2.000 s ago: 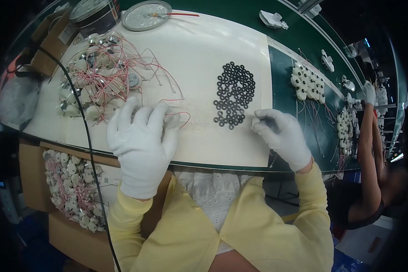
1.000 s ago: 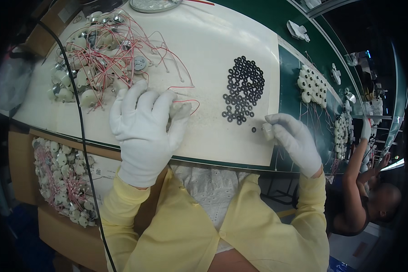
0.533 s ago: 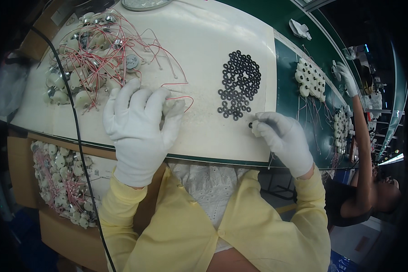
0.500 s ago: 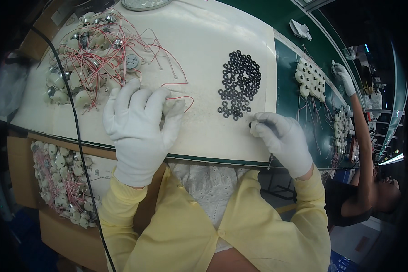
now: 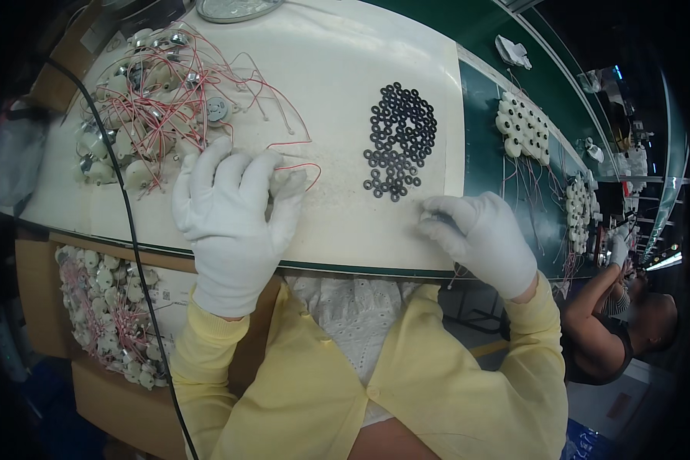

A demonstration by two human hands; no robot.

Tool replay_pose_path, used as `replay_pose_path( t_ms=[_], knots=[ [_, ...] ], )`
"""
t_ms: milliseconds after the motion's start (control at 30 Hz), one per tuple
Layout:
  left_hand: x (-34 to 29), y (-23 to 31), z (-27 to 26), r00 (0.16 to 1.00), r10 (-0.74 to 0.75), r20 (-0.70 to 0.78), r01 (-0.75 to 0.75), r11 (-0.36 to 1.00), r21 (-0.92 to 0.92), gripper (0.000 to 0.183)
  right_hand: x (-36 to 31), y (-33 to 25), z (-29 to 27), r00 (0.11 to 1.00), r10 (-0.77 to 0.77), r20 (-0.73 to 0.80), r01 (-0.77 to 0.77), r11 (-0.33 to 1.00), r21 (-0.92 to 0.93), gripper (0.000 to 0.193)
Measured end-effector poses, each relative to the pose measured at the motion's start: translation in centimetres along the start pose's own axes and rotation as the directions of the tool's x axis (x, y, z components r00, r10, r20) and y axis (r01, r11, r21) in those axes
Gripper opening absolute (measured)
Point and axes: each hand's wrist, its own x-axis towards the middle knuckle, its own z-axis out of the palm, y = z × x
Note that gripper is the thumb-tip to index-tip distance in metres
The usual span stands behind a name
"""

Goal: The person assembles small white electronic components by inserting metal washers into their centers. They pick up a component, place a washer, and then set the finished unit aside on the table. The process is repeated continuously with a pile of washers and components on the workbench.

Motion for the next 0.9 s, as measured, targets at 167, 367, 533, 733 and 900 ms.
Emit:
replay_pose_path(
  t_ms=[167,367,533,733,900],
  knots=[
    [0.1,-0.1,0.0,1.0,0.019,0.001,-0.019,1.0,0.012,0.023,-0.8,3.6,2.1,0.968,0.124,-0.22,-0.147,0.985,-0.09,0.013],
    [-0.2,-0.1,0.0,0.999,0.02,0.041,-0.021,0.999,0.025,0.023,-3.2,6.0,0.9,0.909,0.243,-0.339,-0.315,0.932,-0.179,0.017],
    [-0.3,-0.2,-0.2,0.998,0.042,0.056,-0.045,0.998,0.049,0.024,-2.4,2.0,-0.5,0.932,0.244,-0.269,-0.281,0.954,-0.106,0.03],
    [-0.3,0.1,-0.2,0.995,0.09,0.045,-0.092,0.995,0.043,0.03,-1.6,5.4,1.6,0.92,-0.001,-0.391,-0.168,0.903,-0.396,0.026],
    [-0.5,0.5,-0.7,0.984,0.167,0.06,-0.169,0.985,0.026,0.037,-0.1,9.4,0.4,0.904,-0.043,-0.424,-0.191,0.849,-0.493,0.02]
  ],
)
